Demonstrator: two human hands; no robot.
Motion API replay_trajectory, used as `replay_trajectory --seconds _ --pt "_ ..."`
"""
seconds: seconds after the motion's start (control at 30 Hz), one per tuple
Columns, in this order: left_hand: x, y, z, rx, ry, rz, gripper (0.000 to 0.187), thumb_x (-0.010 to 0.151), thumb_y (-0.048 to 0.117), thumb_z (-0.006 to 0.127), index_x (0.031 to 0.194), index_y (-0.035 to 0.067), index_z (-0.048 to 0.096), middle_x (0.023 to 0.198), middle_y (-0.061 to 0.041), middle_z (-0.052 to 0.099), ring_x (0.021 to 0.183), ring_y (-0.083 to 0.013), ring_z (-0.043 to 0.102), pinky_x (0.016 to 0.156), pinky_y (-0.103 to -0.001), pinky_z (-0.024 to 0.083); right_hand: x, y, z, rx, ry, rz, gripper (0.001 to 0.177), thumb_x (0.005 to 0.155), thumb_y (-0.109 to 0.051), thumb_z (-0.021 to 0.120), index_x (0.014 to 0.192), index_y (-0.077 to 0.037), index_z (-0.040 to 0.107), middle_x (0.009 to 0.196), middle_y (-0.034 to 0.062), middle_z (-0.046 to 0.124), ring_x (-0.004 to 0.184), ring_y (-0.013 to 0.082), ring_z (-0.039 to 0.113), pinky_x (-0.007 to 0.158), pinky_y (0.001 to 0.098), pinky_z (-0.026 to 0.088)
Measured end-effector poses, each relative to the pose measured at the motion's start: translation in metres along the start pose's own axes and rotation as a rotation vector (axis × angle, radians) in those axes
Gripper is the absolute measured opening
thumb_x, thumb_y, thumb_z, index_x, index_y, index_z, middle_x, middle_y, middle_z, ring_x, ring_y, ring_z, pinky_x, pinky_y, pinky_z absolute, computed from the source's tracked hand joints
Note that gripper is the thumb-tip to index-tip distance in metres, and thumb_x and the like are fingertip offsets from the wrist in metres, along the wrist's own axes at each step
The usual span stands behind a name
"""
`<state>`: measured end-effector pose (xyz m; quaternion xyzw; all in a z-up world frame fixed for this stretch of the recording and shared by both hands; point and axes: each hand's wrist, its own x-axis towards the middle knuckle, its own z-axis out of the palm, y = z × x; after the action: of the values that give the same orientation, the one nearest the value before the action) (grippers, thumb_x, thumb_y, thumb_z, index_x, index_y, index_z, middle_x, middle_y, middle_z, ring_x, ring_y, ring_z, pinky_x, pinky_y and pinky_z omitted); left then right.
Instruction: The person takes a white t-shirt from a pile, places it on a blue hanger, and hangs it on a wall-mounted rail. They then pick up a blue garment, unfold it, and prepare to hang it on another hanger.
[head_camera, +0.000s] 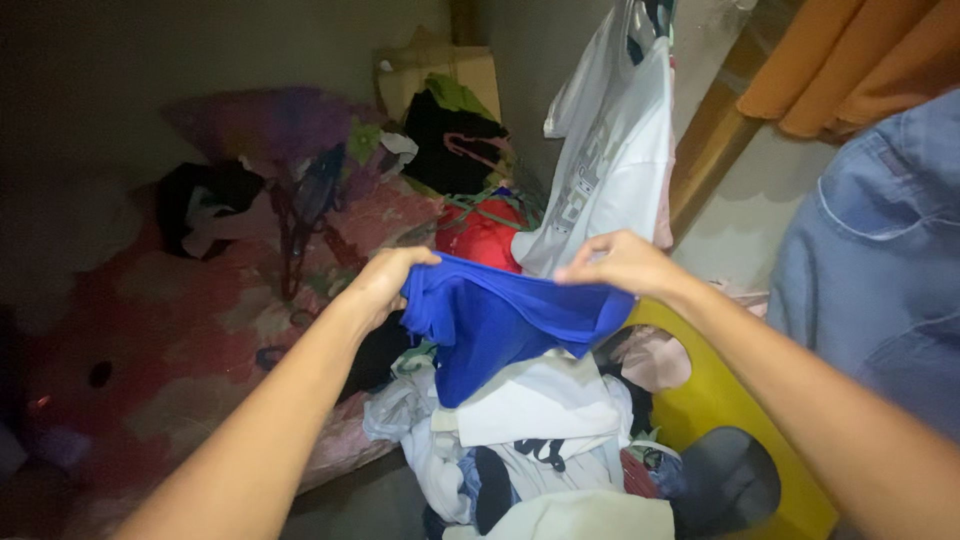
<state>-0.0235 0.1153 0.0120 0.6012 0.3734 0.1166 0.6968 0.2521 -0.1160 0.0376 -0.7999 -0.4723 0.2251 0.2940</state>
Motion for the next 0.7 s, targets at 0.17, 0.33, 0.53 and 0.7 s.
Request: replay_trajectory --seconds 0.17,0.33,0.53,0.7 --pt "0.018 -0.003 0.006 0.021 0.158 0.069 0.031 0.082 0.023 0.072 0.087 -0.007 0.075 0.076 -0.011 0.074 0.060 -0.0209 0.067 0.058 -0.036 0.054 -0.011 -0.008 0.010 -0.188 -0.107 0.006 0.034 0.067 -0.036 0.088 0.092 -0.013 0.083 0.076 0.0025 0.077 0.067 0.0135 0.069 0.063 0.0289 0.053" --pt "0.026 -0.017 0.007 0.331 0.184 0.099 0.024 0.081 0.016 0.078 0.087 -0.007 0.079 0.079 -0.011 0.075 0.066 -0.0170 0.066 0.062 -0.033 0.052 -0.010 0.009 0.006 0.144 0.018 -0.009 0.022 0.077 -0.019 0.086 0.092 -0.004 0.082 0.077 0.0029 0.076 0.067 0.0103 0.064 0.063 0.0273 0.051" --pt "0.024 -0.024 0.012 -0.119 -0.120 0.188 0.021 0.081 -0.006 0.067 0.099 0.004 0.072 0.089 -0.007 0.071 0.079 -0.0170 0.065 0.067 -0.029 0.051 -0.024 0.009 -0.014 0.405 0.187 0.218 0.017 0.081 -0.011 0.078 0.097 -0.009 0.074 0.075 0.0033 0.069 0.062 0.0098 0.062 0.055 0.0257 0.048" --pt "0.019 -0.010 0.014 0.334 -0.115 0.397 0.025 0.075 -0.004 0.063 0.086 0.003 0.083 0.082 -0.010 0.079 0.076 -0.0175 0.072 0.074 -0.029 0.057 -0.027 0.009 -0.026 0.529 0.126 0.198 0.012 0.088 -0.004 0.065 0.094 -0.010 0.072 0.075 0.0021 0.066 0.060 0.0102 0.059 0.051 0.0268 0.046"
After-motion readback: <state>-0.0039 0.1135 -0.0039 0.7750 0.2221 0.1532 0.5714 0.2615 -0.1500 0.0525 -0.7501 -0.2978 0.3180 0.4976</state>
